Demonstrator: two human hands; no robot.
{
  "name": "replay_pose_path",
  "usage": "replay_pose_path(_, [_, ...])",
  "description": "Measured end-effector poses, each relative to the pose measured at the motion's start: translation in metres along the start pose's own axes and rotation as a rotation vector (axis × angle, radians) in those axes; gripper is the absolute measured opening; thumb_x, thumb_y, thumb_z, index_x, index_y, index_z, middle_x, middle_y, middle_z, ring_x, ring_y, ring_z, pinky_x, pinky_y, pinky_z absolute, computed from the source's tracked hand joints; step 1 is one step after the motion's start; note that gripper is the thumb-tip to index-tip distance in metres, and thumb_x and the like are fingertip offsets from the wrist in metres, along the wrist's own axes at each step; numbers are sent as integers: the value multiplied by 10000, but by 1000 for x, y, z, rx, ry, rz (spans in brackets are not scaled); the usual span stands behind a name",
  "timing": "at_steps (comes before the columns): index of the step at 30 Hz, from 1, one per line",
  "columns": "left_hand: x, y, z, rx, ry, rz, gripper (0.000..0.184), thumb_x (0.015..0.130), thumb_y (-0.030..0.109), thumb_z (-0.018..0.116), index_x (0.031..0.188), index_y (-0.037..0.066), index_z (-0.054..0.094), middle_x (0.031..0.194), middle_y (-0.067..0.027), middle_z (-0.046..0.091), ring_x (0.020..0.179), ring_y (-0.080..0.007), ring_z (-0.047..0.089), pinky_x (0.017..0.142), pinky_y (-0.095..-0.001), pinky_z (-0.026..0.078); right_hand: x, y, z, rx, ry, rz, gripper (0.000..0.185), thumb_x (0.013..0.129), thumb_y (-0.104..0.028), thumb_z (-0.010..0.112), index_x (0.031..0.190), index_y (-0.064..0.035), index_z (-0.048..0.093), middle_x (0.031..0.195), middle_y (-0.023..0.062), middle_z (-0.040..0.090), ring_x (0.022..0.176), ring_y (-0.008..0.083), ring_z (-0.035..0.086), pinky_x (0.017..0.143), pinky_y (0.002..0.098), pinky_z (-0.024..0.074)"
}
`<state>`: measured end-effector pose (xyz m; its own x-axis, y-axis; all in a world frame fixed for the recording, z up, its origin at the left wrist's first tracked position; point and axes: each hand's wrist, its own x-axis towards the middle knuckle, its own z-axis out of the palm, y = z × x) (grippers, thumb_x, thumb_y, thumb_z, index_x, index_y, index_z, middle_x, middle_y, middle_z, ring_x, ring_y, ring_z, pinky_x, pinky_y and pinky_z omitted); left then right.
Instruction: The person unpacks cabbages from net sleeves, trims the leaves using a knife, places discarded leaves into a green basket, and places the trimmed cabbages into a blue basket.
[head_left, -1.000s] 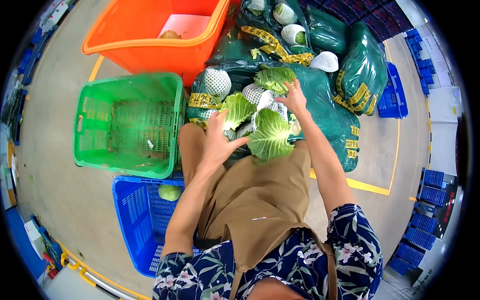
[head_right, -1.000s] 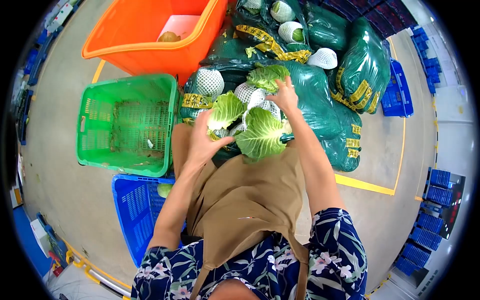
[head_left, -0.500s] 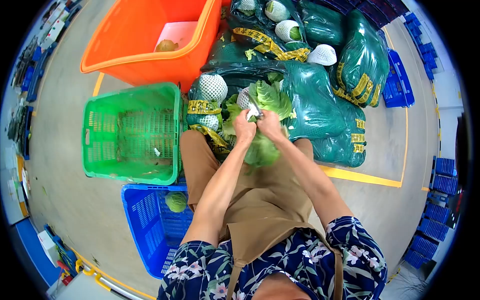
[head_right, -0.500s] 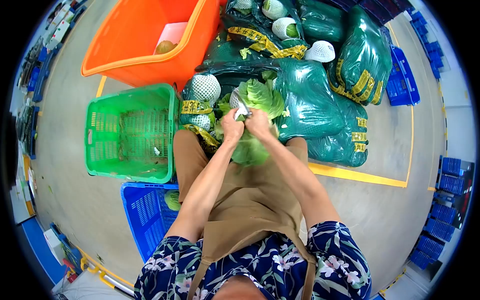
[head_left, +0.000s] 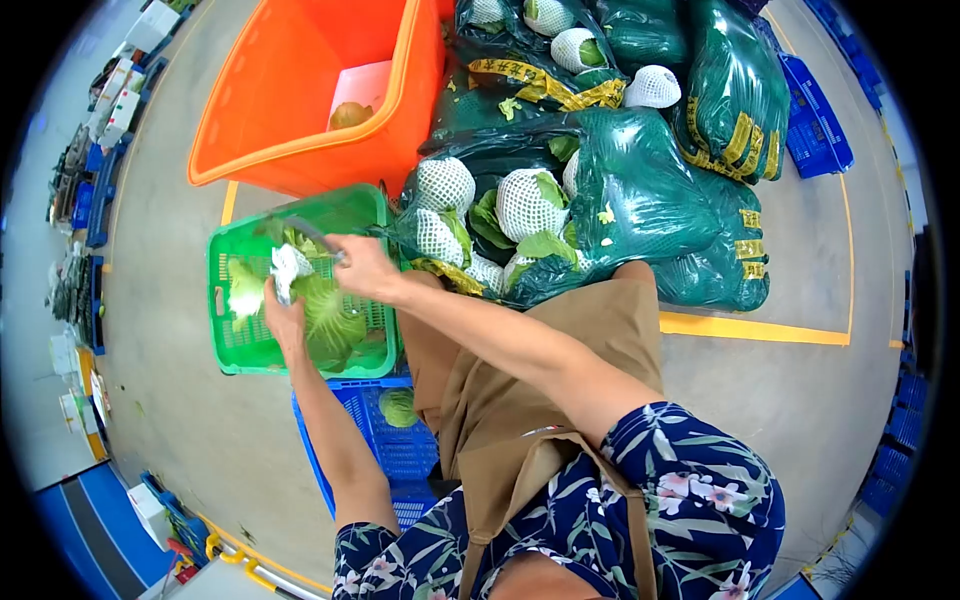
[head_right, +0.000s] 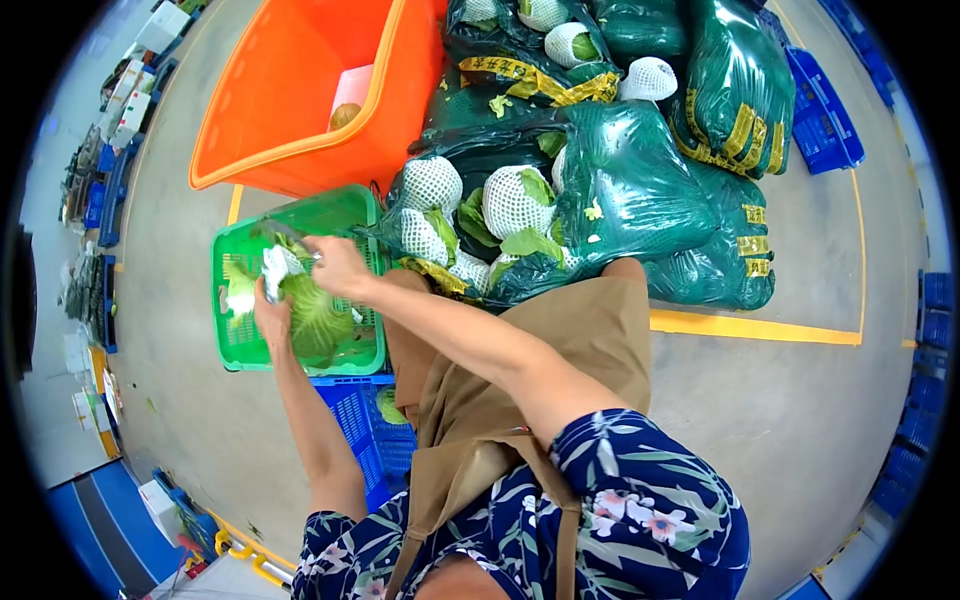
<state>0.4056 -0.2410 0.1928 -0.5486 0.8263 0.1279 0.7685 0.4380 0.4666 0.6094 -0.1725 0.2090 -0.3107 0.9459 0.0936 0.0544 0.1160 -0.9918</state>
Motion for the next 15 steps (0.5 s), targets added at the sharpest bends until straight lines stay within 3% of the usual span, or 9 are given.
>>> replay_pose_path(2, [-6, 13, 14, 41, 10, 23, 670, 716, 36, 697, 1338, -5, 451, 1248, -225, 566, 1142, -357, 544, 957, -431, 427, 2, 35, -41, 17, 198, -3, 399, 721, -32, 536, 1101, 9, 648, 1006, 244, 667, 940, 375, 650, 826, 415, 510])
replay_pose_path(3, [-14, 22, 23, 61, 14, 29, 700, 715, 45, 708, 1355, -1, 427, 1272, -227, 547, 1172, -372, 520, 973, -447, 414, 0, 42, -78, -70, 292, 27, 388, 717, -53, 564, 1089, 3, 658, 956, 231, 684, 905, 367, 664, 804, 412, 519])
replay_pose_path(4, [-16, 32, 51, -68, 95, 224, 648, 730, 72, 723, 1318, -9, 462, 1249, -208, 557, 1175, -379, 508, 969, -448, 414, -3, 49, -124, -37, 319, 298, 330, 719, -68, 579, 1024, 19, 671, 887, 231, 686, 837, 353, 676, 760, 401, 527])
replay_pose_path(5, [-22, 68, 72, -210, 42, 320, 606, 750, 78, 712, 1303, -7, 480, 1257, -202, 557, 1168, -361, 519, 975, -427, 416, 5, 102, -157, -111, 435, 312, 275, 734, -82, 587, 970, 30, 670, 848, 226, 684, 788, 320, 682, 710, 387, 529])
replay_pose_path(7, [-50, 160, 108, -526, -318, 170, 489, 799, 121, 693, 1250, -6, 556, 1240, -206, 586, 1145, -298, 559, 969, -384, 431, -2, 114, -231, -288, 629, 411, 250, 754, -117, 614, 956, 24, 660, 840, 217, 682, 792, 333, 678, 725, 419, 521])
replay_pose_path(8, [-58, 174, 155, -522, -365, 326, 457, 824, 206, 685, 1215, -10, 586, 1178, -194, 627, 1101, -285, 591, 947, -371, 447, -4, 140, -256, -438, 700, 415, 258, 761, -121, 607, 972, 17, 659, 859, 225, 679, 815, 352, 672, 737, 437, 512])
replay_pose_path(10, [-78, 231, 232, -578, -484, 259, 487, 856, 359, 642, 1170, -11, 608, 1132, -193, 652, 1029, -289, 625, 920, -366, 464, -14, 168, -289, -416, 691, 422, 304, 752, -126, 594, 1012, 27, 632, 852, 219, 676, 837, 358, 671, 742, 425, 506])
replay_pose_path(13, [-94, 295, 293, -525, -547, 18, 686, 815, 463, 654, 1309, 19, 482, 1263, -246, 522, 1169, -384, 506, 983, -438, 408, -38, 216, -285, -194, 597, 356, 362, 742, -115, 574, 1070, 33, 616, 776, 178, 646, 706, 281, 627, 681, 395, 492])
replay_pose_path(15, [-98, 309, 312, -364, -591, -68, 847, 784, 538, 648, 1412, 61, 339, 1345, -253, 377, 1256, -459, 374, 1039, -497, 335, -59, 202, -257, -142, 638, 329, 381, 746, -71, 549, 1107, 33, 612, 738, 123, 623, 643, 208, 573, 629, 360, 471])
